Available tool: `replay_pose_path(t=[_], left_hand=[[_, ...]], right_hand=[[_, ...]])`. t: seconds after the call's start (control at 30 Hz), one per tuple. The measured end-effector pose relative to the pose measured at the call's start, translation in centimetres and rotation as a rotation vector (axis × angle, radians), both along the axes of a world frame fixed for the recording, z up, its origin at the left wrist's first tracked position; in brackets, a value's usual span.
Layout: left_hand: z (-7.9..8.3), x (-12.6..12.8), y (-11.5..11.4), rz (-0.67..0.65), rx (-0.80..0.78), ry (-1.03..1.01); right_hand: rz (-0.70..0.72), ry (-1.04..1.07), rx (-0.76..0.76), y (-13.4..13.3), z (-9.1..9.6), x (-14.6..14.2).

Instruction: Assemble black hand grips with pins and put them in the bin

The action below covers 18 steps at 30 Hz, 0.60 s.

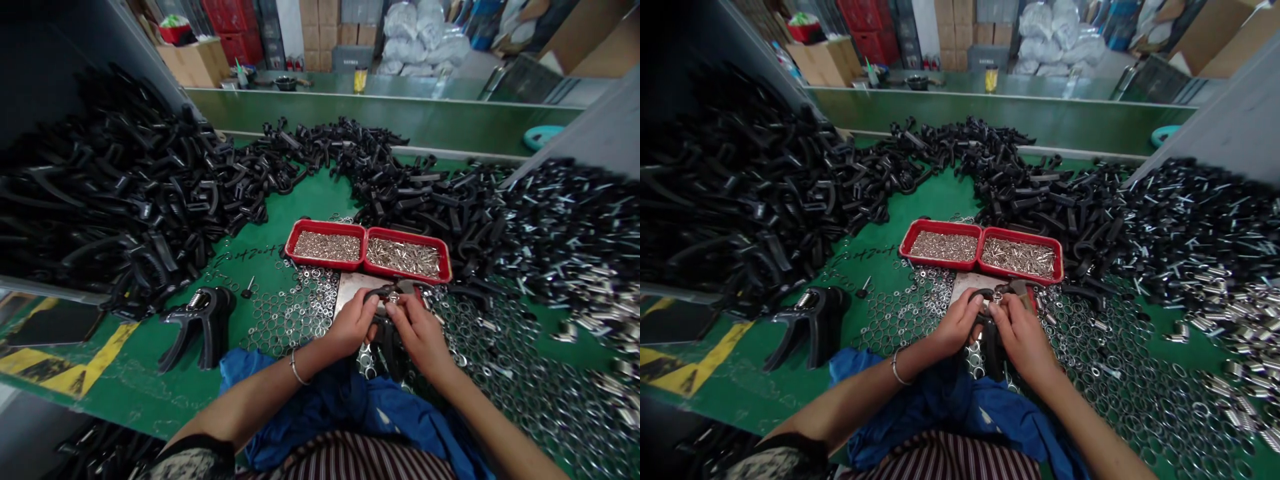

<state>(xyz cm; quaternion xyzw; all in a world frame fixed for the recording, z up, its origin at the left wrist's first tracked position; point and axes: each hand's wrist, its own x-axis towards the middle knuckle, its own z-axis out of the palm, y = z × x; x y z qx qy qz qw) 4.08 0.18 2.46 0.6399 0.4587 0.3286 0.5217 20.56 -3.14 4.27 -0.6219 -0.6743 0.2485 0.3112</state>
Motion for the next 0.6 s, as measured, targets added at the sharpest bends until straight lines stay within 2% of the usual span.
replay_pose_path(t=[0.13, 0.23, 0.4, 0.5, 0.6], left_hand=[[0.1, -0.7, -1.0, -0.003, 0.028, 0.063], [0.9, -1.4, -1.2, -0.067, 0.094, 0.156], [2.2, -3.3, -1.8, -0.338, 0.368, 0.408], [2.7, -4.3, -2.3, -0.514, 0.519, 0.59], [3.0, -4.2, -1.6, -0.629, 0.633, 0.73]], right_hand=[[0.051, 0.009, -0.042, -0.5, 1.0, -0.2], [0.134, 0.011, -0.067, -0.8, 1.8, 0.0], [0.285, 0.162, -0.191, -2.0, 1.8, -0.4], [0.29, 0.233, -0.187, -3.1, 0.9, -1.3], [0.252, 0.249, -0.193, -3.2, 0.0, -2.2]])
